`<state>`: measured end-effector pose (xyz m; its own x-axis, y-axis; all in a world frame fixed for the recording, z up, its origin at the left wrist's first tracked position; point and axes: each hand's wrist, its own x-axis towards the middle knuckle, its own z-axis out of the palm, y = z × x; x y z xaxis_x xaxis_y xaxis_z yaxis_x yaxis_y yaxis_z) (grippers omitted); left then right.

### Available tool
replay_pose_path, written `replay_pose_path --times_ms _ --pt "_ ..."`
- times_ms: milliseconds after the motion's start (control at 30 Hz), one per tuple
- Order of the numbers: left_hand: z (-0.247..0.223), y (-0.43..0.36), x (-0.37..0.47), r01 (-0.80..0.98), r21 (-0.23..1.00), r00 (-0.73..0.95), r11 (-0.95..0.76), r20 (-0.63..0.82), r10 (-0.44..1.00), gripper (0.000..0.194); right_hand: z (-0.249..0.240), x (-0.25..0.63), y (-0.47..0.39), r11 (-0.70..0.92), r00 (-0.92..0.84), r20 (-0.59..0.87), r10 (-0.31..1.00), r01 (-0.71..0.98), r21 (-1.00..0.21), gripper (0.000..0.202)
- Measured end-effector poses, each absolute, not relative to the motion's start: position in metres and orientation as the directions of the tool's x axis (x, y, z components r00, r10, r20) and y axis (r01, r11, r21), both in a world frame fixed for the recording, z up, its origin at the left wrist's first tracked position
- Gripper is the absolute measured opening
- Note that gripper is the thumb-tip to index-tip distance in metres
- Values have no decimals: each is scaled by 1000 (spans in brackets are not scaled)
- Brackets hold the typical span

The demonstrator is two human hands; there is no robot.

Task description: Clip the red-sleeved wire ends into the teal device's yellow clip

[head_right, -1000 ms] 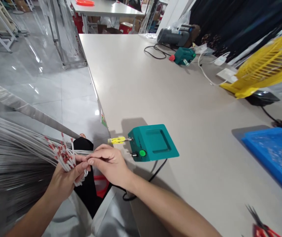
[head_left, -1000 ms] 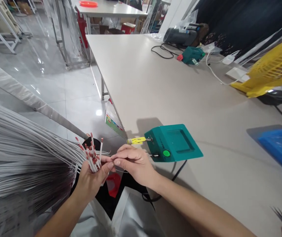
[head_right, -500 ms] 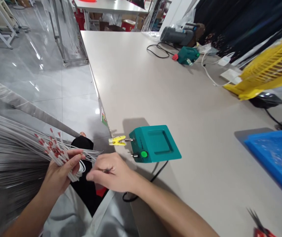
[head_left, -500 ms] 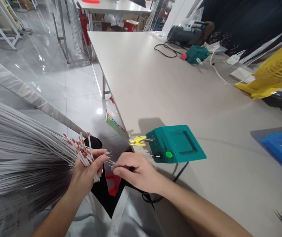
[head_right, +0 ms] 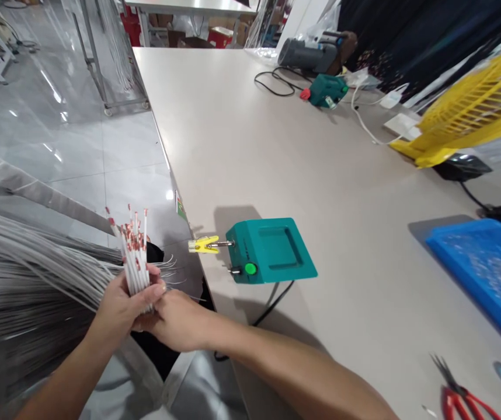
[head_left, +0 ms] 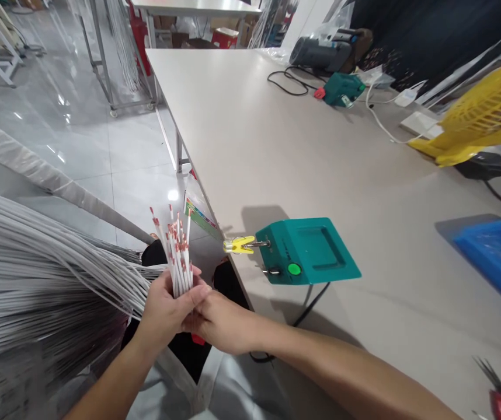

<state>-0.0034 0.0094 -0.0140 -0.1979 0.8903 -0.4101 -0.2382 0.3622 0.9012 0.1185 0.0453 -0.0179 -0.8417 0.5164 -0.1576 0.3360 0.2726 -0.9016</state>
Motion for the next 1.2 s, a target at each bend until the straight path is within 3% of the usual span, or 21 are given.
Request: replay_pose_path --times_ms 133,267,367,433,533,667,767,967,1067,1200 --pt "-23 6 -1 -242 887 -102 393 -426 899 18 -16 119 51 220 -843 -166 512 315 -923 17" --pt "-28 10 -1 -368 855 -255 364 -469 845 22 -9 123 54 289 -807 -269 526 467 -835 8" --pt "-29 13 -5 -322 906 -365 276 -387 847 21 -3 129 56 337 -754 -224 618 511 -790 18" --pt "-28 12 -7 -274 928 -387 252 -346 855 19 -1 132 58 329 -670 -98 735 480 -814 22" --pt "-25 8 -7 -225 923 -268 311 -366 891 18 -2 131 59 262 -529 37 848 359 -896 16" --pt "-24 3 -3 -180 895 -72 409 -426 902 19 -8 126 58 -5 -488 -106 866 203 -979 18" --pt "-27 4 -5 -235 878 -62 417 -442 895 19 -11 126 57 -164 -487 -175 856 66 -984 21" --pt "-28 7 -9 -280 930 -447 238 -346 825 18 -14 129 60 -34 -460 -86 883 121 -992 15" --pt "-24 6 -6 -229 940 -407 251 -327 853 19 -17 129 63 9 -478 -32 878 83 -996 13" --pt "-20 5 -1 -196 942 -308 274 -324 894 22 -19 128 66 -95 -505 -78 860 -8 -995 16"
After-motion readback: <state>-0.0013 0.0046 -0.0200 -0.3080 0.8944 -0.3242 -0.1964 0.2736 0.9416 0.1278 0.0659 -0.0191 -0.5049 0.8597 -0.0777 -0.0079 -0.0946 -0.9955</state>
